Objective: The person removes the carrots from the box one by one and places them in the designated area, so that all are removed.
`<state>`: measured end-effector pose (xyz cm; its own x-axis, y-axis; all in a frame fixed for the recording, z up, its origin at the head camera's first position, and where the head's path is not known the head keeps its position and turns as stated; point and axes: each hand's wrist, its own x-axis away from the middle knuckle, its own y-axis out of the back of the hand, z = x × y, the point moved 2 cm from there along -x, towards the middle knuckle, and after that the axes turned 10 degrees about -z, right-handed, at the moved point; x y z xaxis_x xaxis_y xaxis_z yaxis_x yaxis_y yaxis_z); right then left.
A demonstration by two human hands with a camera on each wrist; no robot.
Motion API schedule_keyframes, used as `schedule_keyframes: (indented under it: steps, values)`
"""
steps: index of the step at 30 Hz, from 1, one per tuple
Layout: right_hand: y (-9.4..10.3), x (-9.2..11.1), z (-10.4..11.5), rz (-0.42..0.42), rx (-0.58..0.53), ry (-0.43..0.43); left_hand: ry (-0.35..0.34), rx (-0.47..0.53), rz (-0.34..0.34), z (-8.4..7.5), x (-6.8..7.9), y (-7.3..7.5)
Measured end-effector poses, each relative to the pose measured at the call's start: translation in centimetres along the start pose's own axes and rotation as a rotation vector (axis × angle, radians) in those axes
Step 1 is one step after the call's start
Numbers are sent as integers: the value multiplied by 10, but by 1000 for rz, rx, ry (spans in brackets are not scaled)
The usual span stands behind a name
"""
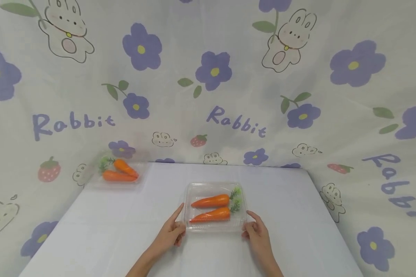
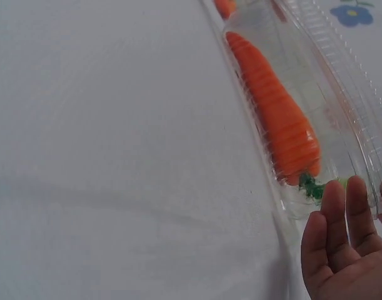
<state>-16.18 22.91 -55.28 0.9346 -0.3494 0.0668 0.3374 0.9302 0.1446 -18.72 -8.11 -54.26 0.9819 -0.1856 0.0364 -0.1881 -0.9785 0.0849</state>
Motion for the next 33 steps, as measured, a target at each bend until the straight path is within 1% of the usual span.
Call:
schedule_keyframes:
  steps: [3,5,8,10,11,14,16,18,19,21,24,28,31,33]
  values:
    - [-2,-1,0,-7,6,11,14,-27,-8,1,1,0]
    - [-2,-1,1,-17,41,36,19,-40,-3,4,0,1]
    - [-2,-2,4,-25,105,82,8,-52,-3,9,-1,2]
    - [-2,-4,7,-13,124,108,-5,-58,-14,10,-2,3]
    - [-1,-4,9,0,118,122,-11,-60,-23,10,-2,4]
    - [-1,-6,14,71,53,132,-4,-68,-47,-1,1,4]
    - [-1,-8,16,112,17,145,-8,-69,-55,-4,2,4]
    - [-2,-11,17,126,9,142,-2,-74,-60,-5,2,4]
    - [-2,-12,16,122,14,142,-4,-80,-61,-1,1,4]
    - [-3,-15,16,92,32,127,-10,-80,-62,6,-2,5]
    - [-5,-17,15,56,50,81,-14,-73,-57,8,-1,4]
    - [-10,-17,13,86,35,47,-45,-42,-65,5,0,4]
    - [-13,-16,13,114,24,57,-63,-19,-88,5,0,3]
    - [-14,-14,13,114,32,74,-55,-7,-101,6,0,3]
